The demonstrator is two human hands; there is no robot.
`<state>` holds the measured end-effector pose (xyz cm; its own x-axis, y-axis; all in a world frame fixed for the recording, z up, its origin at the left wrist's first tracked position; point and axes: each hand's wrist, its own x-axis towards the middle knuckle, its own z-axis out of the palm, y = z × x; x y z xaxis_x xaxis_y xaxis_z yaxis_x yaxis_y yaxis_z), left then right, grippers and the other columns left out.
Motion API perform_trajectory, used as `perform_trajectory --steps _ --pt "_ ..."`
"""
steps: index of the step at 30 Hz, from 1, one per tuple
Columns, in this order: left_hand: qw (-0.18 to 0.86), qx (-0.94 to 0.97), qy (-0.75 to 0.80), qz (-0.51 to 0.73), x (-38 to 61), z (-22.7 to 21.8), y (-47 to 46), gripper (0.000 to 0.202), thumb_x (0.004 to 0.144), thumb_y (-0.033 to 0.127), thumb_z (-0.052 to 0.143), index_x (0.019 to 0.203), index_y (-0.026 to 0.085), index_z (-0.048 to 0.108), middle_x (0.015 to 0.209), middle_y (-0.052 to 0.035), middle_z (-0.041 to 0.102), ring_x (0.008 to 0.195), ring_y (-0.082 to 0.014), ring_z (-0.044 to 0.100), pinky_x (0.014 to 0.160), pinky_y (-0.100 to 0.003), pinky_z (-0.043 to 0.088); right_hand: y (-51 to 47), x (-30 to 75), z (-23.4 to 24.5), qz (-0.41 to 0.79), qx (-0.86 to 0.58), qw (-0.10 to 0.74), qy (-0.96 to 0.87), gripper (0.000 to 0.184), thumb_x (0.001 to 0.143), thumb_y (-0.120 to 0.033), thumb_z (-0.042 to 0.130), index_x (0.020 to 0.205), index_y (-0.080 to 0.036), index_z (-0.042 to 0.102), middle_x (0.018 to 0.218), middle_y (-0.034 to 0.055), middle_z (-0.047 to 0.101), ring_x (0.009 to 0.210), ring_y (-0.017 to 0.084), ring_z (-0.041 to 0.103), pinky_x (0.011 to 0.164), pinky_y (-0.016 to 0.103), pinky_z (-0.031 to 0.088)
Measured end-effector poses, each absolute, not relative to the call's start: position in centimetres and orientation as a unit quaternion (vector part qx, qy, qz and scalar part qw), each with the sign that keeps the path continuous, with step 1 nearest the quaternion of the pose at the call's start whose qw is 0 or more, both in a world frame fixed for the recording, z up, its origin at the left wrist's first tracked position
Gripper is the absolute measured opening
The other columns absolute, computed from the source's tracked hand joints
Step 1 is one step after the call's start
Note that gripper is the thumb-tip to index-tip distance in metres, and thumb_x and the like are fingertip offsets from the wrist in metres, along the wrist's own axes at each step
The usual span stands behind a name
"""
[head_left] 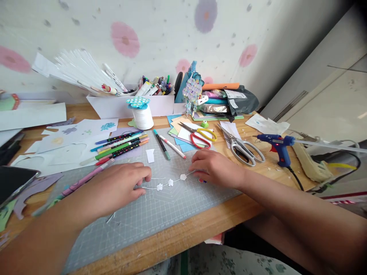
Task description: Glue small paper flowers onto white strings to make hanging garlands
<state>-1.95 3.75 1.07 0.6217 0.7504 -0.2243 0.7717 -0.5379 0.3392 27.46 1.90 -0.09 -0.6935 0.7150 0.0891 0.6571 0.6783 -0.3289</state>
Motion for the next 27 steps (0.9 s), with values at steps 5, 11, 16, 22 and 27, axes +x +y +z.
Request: perform_trajectory --steps 5,11,16,22,27 --pt "0.18 0.887 0.42 -0.064 -1.3 1.4 3.3 0.006 0.075 0.021 0.053 0.072 0.023 0.057 0.075 -0.0005 0.062 0.067 -0.0191 0.055 0.058 -0.03 0.031 1.9 26.1 -0.9 0.121 -0.384 0.096 -0.91 0.011 0.083 -0.014 0.06 0.081 -0.015 0.071 0.091 0.008 0.065 0.084 0.019 0.058 0.077 0.033 0.046" --pt "0.169 0.9 0.398 -0.054 -1.1 1.4 3.2 0.017 0.078 0.018 0.045 0.063 0.021 0.052 0.072 -0.001 0.058 0.064 -0.0173 0.052 0.057 -0.03 0.031 2.5 28.7 0.0 0.141 -0.415 0.173 -0.882 0.011 0.085 -0.015 0.059 0.082 -0.016 0.069 0.09 0.0077 0.065 0.085 0.018 0.059 0.078 0.032 0.047" --pt "0.196 0.903 0.381 -0.007 -0.9 1.3 3.3 0.013 0.08 0.021 0.048 0.068 0.022 0.054 0.08 0.0001 0.058 0.068 -0.0161 0.053 0.059 -0.029 0.032 2.2 31.8 1.1 0.176 -0.408 0.125 -0.887 0.014 0.087 -0.019 0.059 0.095 -0.018 0.07 0.089 0.0074 0.066 0.085 0.017 0.06 0.078 0.03 0.047" --pt "0.239 0.887 0.395 0.015 -0.5 1.0 3.3 0.013 0.08 0.021 0.048 0.067 0.022 0.051 0.062 0.0034 0.055 0.057 -0.0142 0.049 0.053 -0.027 0.029 2.5 32.6 0.0 0.135 -0.443 0.104 -0.88 0.012 0.086 -0.02 0.06 0.092 -0.018 0.07 0.089 0.0074 0.066 0.084 0.018 0.06 0.077 0.031 0.047" --pt "0.213 0.9 0.379 0.033 -0.5 0.9 3.4 0.015 0.082 0.024 0.047 0.069 0.023 0.054 0.075 -0.0001 0.058 0.067 -0.0167 0.053 0.061 -0.028 0.035 2.7 32.7 0.1 0.152 -0.436 0.115 -0.88 0.01 0.085 -0.016 0.06 0.088 -0.016 0.07 0.088 0.0072 0.064 0.082 0.016 0.059 0.076 0.03 0.047"
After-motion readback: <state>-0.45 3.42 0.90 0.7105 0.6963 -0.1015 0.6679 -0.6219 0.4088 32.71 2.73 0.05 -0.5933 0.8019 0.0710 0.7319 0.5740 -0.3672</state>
